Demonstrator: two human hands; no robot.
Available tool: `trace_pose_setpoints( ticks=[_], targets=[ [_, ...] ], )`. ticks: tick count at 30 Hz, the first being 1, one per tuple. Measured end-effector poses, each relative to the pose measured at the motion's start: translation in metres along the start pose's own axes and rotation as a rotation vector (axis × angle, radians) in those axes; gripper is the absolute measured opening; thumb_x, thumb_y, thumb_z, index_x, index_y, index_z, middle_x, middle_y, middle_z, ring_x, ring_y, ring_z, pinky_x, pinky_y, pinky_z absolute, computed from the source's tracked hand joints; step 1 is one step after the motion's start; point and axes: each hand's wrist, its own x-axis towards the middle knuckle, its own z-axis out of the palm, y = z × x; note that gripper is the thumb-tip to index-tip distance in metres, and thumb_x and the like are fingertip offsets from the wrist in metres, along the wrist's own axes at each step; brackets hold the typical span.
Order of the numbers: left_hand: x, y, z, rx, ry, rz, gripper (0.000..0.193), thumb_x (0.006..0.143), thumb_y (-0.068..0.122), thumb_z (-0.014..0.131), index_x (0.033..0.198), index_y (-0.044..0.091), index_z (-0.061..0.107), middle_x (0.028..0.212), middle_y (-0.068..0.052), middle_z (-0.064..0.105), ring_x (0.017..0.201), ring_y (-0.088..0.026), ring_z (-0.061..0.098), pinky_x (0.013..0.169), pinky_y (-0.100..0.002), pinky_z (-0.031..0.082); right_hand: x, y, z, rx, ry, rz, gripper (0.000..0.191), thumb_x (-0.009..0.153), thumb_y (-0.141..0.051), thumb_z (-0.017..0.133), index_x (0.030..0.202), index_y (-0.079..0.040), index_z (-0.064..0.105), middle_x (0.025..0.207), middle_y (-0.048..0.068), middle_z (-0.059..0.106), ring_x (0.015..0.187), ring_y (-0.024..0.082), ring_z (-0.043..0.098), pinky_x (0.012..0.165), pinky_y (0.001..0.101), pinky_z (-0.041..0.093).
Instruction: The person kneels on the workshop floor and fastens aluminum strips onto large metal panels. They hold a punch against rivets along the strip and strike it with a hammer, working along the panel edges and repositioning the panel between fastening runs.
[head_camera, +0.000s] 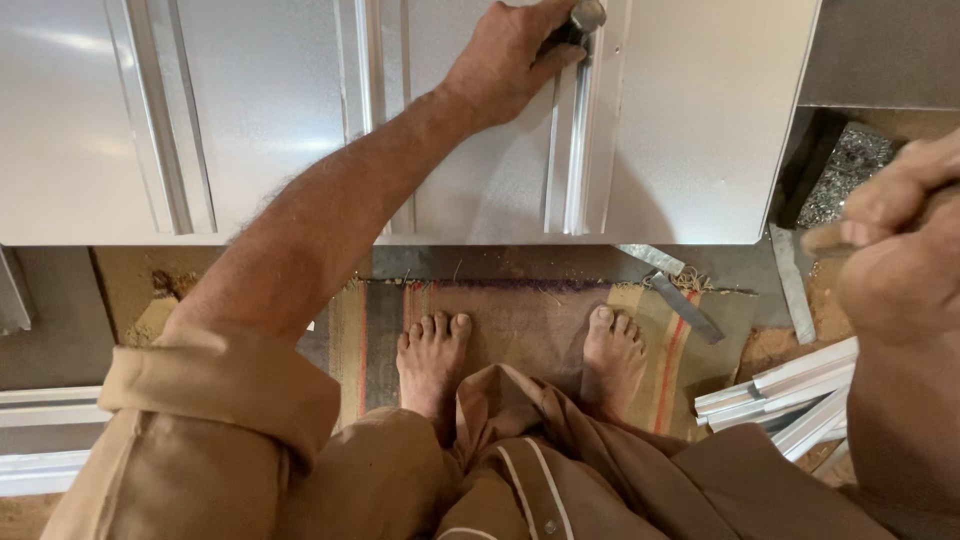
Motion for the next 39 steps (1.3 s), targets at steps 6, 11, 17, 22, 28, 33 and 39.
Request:
trace_pose_setpoints(
  ticks=[6,11,17,22,28,33,39],
  targets=[
    [-0.005,-0.009,0.008,0.022,-0.03,-0.09,0.021,0.102,0.017,0.072,0.116,0.006,0.062,0.092,-0.01,0.077,0.077,-0.026,0.078,0.07,-0.039,0.064,-0.014,0.023,0.051,-0.528,-0.38,0.28,0.028,0.114,-0.022,0.053,0.094,-0.002,0.051,0.069,0.003,0.056,0.052,0.011,0.053,0.042,0.0303,0.043],
    [-0.053,0.034,0.014,0.192,-0.204,0.317,0.021,0.104,-0.003,0.064,0.123,0.006,0.061,0.11,-0.013,0.076,0.094,-0.028,0.078,0.068,-0.034,0.064,-0.007,0.002,0.014,-0.237,-0.078,0.177,0.027,0.113,-0.024,0.052,0.098,-0.002,0.056,0.065,0.005,0.055,0.051,0.011,0.049,0.045,0.0266,0.04],
    [-0.111,0.06,0.024,0.281,-0.288,0.374,0.04,0.094,0.004,0.064,0.132,0.005,0.055,0.133,-0.018,0.067,0.121,-0.032,0.067,0.101,-0.043,0.062,-0.009,0.031,0.048,-0.006,0.096,-0.09,0.052,0.119,-0.053,0.033,0.106,-0.006,0.048,0.071,0.009,0.052,0.055,0.013,0.054,0.05,0.0257,0.045],
    [-0.097,0.073,0.004,0.038,-0.452,0.002,0.039,0.094,0.007,0.064,0.13,-0.002,0.053,0.125,-0.025,0.067,0.112,-0.038,0.069,0.088,-0.044,0.062,-0.047,0.079,0.074,-0.512,-0.469,0.591,0.04,0.103,-0.035,0.051,0.099,0.004,0.058,0.06,0.018,0.062,0.05,0.031,0.066,0.049,0.0467,0.05],
    [-0.095,0.025,-0.113,0.164,-0.022,-0.375,0.037,0.094,0.025,0.08,0.119,0.004,0.063,0.113,-0.012,0.063,0.092,-0.019,0.069,0.07,-0.034,0.066,-0.192,0.068,0.038,-0.253,-0.921,0.865,0.055,0.093,-0.053,0.055,0.092,-0.002,0.075,0.058,0.004,0.059,0.048,0.021,0.055,0.045,0.041,0.049],
    [-0.1,-0.016,-0.13,0.835,-0.343,-0.336,0.097,0.087,0.064,0.08,0.158,0.004,0.052,0.168,-0.022,0.04,0.095,-0.027,0.076,0.06,-0.034,0.063,-0.26,0.077,0.018,-0.192,-0.932,0.939,0.051,0.103,-0.052,0.049,0.11,-0.004,0.065,0.1,0.016,0.068,0.088,0.031,0.066,0.078,0.0476,0.053],
    [-0.067,0.007,-0.095,0.679,-0.33,-0.34,0.076,0.095,0.054,0.079,0.153,0.009,0.06,0.171,-0.028,0.036,0.094,-0.031,0.077,0.052,-0.036,0.062,-0.163,0.157,-0.106,-0.916,0.086,0.419,0.014,0.1,-0.017,0.069,0.109,-0.007,0.068,0.097,0.02,0.071,0.089,0.043,0.068,0.076,0.0515,0.052]
  ],
)
